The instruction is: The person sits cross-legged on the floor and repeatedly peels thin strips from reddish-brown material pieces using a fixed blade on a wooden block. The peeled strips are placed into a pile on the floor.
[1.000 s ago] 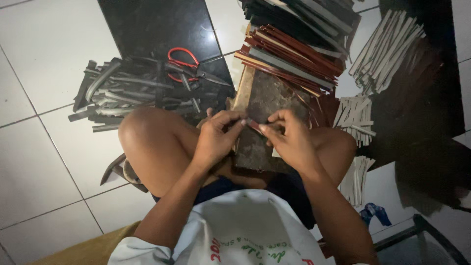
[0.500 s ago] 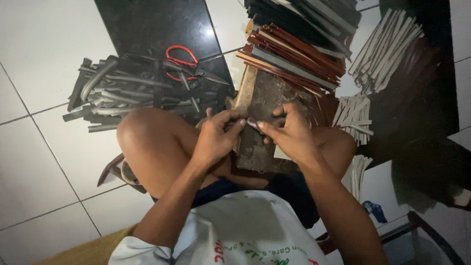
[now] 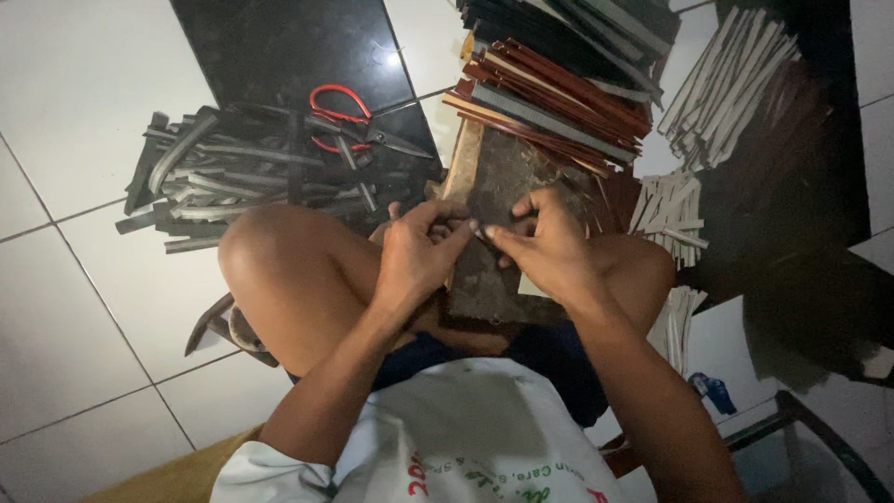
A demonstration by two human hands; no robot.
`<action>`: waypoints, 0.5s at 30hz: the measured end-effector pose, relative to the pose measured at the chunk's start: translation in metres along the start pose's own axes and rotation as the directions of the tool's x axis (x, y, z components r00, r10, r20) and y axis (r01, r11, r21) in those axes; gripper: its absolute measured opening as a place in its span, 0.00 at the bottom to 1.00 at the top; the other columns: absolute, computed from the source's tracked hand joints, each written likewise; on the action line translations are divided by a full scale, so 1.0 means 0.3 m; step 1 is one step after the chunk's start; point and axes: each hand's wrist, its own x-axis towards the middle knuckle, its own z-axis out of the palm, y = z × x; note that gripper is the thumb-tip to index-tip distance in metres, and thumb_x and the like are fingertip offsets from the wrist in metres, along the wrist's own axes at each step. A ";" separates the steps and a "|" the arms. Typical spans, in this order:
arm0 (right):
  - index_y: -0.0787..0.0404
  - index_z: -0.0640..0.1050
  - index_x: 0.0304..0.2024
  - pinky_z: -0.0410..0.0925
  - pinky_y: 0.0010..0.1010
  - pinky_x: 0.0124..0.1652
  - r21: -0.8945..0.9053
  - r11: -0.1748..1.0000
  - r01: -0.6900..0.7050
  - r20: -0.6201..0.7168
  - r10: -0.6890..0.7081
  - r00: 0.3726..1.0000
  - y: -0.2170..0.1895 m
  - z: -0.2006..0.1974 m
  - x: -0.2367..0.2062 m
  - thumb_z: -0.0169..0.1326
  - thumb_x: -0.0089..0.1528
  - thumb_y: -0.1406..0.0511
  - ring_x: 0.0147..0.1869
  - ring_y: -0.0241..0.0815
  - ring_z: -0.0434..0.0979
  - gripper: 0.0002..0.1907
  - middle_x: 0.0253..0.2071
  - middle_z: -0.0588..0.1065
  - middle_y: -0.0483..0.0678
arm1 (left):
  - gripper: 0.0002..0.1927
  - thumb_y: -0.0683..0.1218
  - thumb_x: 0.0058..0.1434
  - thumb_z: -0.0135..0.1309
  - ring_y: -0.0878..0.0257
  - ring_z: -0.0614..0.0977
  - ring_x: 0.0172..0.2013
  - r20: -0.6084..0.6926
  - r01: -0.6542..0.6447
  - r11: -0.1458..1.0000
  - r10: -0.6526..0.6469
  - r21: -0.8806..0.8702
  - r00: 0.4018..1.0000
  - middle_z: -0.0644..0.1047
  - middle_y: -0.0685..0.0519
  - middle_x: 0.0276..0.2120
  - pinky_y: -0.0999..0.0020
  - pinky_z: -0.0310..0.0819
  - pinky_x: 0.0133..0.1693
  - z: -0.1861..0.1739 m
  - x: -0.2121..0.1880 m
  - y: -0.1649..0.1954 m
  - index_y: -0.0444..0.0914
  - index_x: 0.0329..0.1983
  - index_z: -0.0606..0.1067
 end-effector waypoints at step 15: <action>0.63 0.77 0.36 0.62 0.23 0.23 -0.186 0.965 0.184 -0.017 -0.190 0.982 0.072 -0.095 -0.125 0.62 0.64 0.61 0.24 0.27 0.68 0.11 0.26 0.74 0.41 | 0.11 0.43 0.61 0.63 0.76 0.75 0.25 0.042 -0.025 0.998 0.023 0.063 0.999 0.78 0.59 0.27 0.79 0.71 0.29 -0.001 -0.001 0.025 0.35 0.45 0.80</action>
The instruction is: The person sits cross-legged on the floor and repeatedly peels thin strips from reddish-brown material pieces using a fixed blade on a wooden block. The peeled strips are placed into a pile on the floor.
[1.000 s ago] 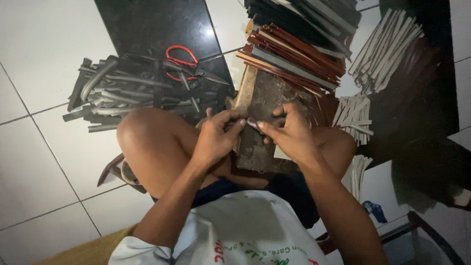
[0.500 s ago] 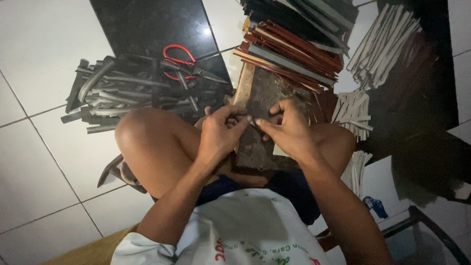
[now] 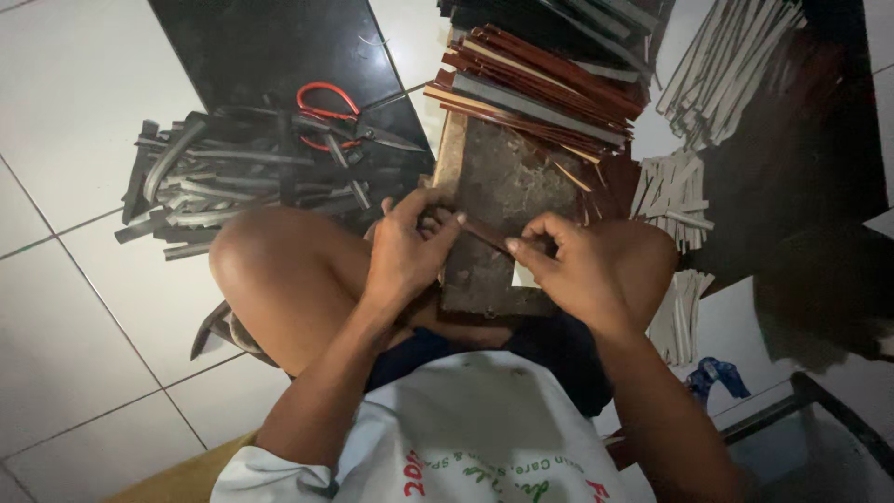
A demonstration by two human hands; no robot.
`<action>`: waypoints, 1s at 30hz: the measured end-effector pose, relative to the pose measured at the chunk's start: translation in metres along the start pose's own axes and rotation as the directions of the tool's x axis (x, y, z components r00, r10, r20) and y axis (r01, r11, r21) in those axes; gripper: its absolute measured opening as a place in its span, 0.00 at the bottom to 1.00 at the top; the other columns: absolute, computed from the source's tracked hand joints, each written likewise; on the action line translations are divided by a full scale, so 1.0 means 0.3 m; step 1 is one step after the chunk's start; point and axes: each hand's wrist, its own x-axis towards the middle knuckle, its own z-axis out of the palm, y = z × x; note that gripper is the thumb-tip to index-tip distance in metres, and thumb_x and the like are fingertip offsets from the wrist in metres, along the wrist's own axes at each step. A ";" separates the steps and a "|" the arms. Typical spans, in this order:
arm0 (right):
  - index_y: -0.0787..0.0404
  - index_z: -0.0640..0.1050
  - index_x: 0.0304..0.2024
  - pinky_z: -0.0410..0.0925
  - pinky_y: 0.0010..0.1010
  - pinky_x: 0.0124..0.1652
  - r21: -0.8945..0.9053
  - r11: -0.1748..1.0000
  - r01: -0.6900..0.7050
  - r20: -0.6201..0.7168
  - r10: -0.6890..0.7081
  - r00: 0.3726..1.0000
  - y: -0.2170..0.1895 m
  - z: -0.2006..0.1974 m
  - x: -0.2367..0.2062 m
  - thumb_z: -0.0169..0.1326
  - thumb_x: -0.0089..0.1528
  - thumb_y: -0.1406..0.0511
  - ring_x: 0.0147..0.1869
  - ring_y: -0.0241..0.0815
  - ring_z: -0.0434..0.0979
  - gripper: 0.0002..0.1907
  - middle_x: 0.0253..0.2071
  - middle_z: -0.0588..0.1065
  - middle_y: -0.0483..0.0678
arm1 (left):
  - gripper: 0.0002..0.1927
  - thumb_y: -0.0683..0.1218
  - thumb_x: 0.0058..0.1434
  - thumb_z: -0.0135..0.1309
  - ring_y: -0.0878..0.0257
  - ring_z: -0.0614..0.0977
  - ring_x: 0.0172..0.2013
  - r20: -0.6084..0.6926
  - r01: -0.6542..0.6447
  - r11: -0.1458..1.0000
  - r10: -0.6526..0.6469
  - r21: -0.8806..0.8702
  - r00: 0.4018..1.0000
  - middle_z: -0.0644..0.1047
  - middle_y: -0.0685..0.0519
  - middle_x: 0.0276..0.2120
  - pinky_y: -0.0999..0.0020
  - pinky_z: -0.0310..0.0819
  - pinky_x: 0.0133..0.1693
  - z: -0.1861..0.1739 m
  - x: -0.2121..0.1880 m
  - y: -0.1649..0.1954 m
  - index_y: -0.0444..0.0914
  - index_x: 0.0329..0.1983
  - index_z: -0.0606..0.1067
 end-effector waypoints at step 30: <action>0.63 0.76 0.35 0.69 0.37 0.28 -0.204 0.973 -0.110 -0.061 0.100 0.993 -0.021 -0.006 0.006 0.64 0.60 0.57 0.25 0.45 0.76 0.16 0.25 0.76 0.51 | 0.25 0.45 0.62 0.50 0.50 0.73 0.61 0.513 -0.717 0.232 0.559 0.657 0.651 0.71 0.42 0.59 0.56 0.65 0.62 0.013 -0.107 0.046 0.28 0.61 0.73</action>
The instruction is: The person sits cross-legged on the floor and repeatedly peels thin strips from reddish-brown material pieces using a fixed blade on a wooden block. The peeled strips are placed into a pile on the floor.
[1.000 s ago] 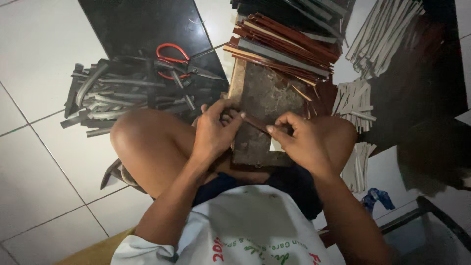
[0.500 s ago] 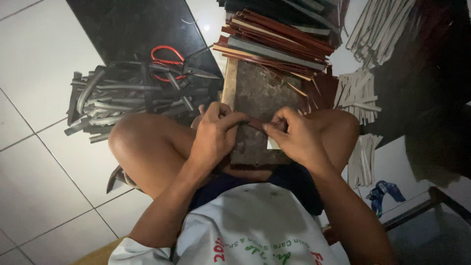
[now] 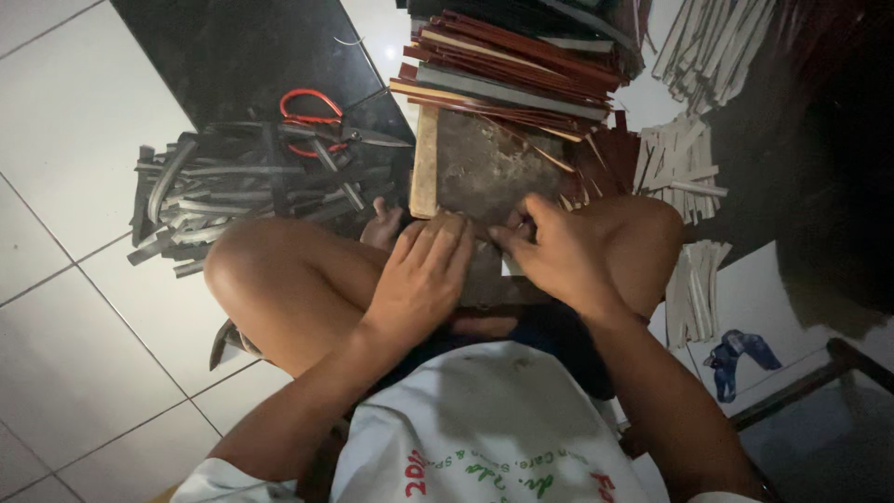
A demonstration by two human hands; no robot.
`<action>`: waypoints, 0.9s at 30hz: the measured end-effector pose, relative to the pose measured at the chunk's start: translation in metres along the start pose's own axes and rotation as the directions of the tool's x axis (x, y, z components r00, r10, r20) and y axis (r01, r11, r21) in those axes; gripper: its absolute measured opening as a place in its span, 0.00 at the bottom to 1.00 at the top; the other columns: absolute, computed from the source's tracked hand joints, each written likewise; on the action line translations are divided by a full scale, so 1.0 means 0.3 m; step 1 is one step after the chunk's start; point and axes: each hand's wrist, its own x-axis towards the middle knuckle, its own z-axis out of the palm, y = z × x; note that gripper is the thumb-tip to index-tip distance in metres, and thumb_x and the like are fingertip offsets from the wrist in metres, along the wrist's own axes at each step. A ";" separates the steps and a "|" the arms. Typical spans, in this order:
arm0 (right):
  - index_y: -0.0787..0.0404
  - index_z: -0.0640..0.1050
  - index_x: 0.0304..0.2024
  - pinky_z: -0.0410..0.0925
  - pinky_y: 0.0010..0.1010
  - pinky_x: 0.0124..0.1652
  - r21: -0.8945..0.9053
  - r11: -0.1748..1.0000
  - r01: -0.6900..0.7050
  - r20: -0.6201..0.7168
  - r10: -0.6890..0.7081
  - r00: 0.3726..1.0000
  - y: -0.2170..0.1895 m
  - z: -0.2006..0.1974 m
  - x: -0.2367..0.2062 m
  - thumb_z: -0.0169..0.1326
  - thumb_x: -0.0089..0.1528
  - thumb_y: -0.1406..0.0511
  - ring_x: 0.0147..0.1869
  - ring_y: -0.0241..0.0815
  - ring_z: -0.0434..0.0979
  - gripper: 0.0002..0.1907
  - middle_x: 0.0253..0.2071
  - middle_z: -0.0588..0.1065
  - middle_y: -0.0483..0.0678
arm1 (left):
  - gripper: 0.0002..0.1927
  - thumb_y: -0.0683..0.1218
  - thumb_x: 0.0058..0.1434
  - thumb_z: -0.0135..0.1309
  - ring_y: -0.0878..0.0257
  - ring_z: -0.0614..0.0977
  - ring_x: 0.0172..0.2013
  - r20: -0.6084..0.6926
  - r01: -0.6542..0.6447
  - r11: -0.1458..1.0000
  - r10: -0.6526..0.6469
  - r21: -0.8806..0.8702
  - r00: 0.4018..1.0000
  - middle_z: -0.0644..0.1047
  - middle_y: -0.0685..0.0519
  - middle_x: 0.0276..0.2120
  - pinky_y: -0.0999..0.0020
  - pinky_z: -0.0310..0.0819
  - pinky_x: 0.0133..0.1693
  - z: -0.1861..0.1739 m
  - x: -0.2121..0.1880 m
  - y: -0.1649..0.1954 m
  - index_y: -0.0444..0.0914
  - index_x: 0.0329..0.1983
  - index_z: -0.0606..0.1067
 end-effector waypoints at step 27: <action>0.63 0.78 0.37 0.70 0.28 0.29 0.225 0.974 -0.005 0.074 -0.012 0.997 0.073 -0.057 -0.008 0.58 0.63 0.64 0.29 0.33 0.77 0.07 0.28 0.79 0.46 | 0.26 0.43 0.58 0.50 0.52 0.77 0.57 0.031 -0.086 0.994 0.084 0.064 0.996 0.76 0.42 0.57 0.59 0.70 0.58 -0.090 0.063 -0.070 0.29 0.60 0.75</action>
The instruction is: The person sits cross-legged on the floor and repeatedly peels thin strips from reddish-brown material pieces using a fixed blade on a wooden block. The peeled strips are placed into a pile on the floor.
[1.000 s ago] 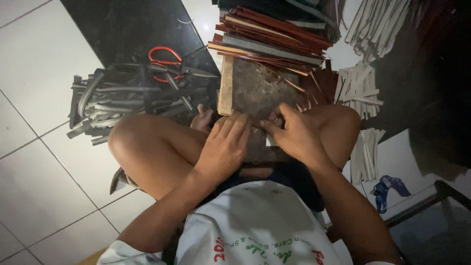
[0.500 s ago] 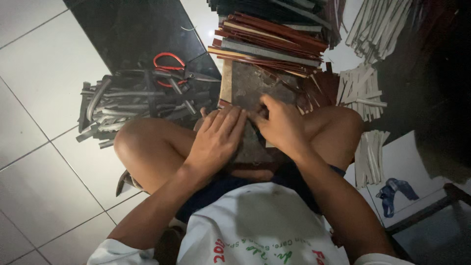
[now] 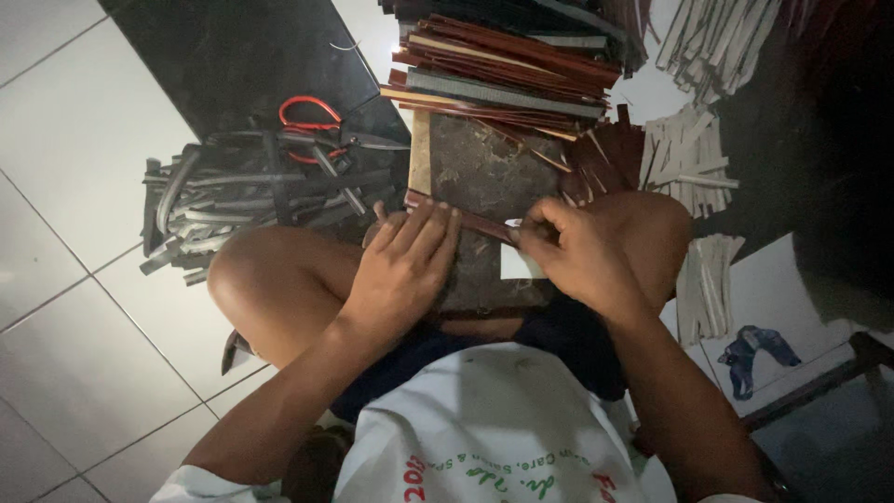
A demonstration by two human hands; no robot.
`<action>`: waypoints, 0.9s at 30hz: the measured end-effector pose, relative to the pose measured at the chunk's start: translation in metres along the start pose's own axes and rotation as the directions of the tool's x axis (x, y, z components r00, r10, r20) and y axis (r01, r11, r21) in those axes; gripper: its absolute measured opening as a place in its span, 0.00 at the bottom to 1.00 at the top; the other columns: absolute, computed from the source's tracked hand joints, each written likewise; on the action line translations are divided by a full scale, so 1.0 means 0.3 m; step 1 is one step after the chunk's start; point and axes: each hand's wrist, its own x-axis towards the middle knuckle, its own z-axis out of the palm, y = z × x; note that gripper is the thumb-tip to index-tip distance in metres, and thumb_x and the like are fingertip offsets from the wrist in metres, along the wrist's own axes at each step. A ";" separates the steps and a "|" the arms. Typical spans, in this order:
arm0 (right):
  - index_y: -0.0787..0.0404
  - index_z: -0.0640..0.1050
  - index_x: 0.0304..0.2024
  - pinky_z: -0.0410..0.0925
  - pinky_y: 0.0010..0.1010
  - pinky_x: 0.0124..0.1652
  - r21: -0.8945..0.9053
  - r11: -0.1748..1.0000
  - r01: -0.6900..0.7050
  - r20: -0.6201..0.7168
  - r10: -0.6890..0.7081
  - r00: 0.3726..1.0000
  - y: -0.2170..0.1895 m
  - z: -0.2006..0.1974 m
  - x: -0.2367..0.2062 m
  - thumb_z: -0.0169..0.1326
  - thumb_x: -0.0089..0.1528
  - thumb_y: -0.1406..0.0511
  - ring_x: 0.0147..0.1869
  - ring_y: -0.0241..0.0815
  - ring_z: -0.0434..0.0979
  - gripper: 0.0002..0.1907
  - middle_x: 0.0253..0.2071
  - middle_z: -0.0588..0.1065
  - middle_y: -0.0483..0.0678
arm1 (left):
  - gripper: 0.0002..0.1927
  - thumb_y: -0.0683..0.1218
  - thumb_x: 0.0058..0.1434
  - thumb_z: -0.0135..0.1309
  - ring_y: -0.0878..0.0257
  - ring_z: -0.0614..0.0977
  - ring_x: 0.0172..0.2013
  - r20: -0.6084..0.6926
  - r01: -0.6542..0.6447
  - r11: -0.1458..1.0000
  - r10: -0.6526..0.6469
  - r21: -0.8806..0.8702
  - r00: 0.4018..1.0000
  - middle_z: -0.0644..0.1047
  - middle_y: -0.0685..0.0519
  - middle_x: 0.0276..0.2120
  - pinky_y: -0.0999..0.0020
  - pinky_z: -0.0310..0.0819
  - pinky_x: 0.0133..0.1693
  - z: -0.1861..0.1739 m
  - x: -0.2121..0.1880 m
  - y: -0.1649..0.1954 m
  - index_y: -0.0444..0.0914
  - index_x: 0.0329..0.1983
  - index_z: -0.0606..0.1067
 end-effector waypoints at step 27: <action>0.65 0.80 0.36 0.67 0.34 0.25 -0.172 0.985 -0.004 -0.128 -0.019 0.992 -0.022 0.002 -0.030 0.62 0.61 0.63 0.24 0.42 0.77 0.10 0.25 0.77 0.54 | 0.26 0.45 0.60 0.49 0.48 0.75 0.59 0.011 -0.031 0.998 0.030 0.056 0.999 0.74 0.41 0.57 0.55 0.68 0.61 0.061 0.024 0.090 0.29 0.61 0.73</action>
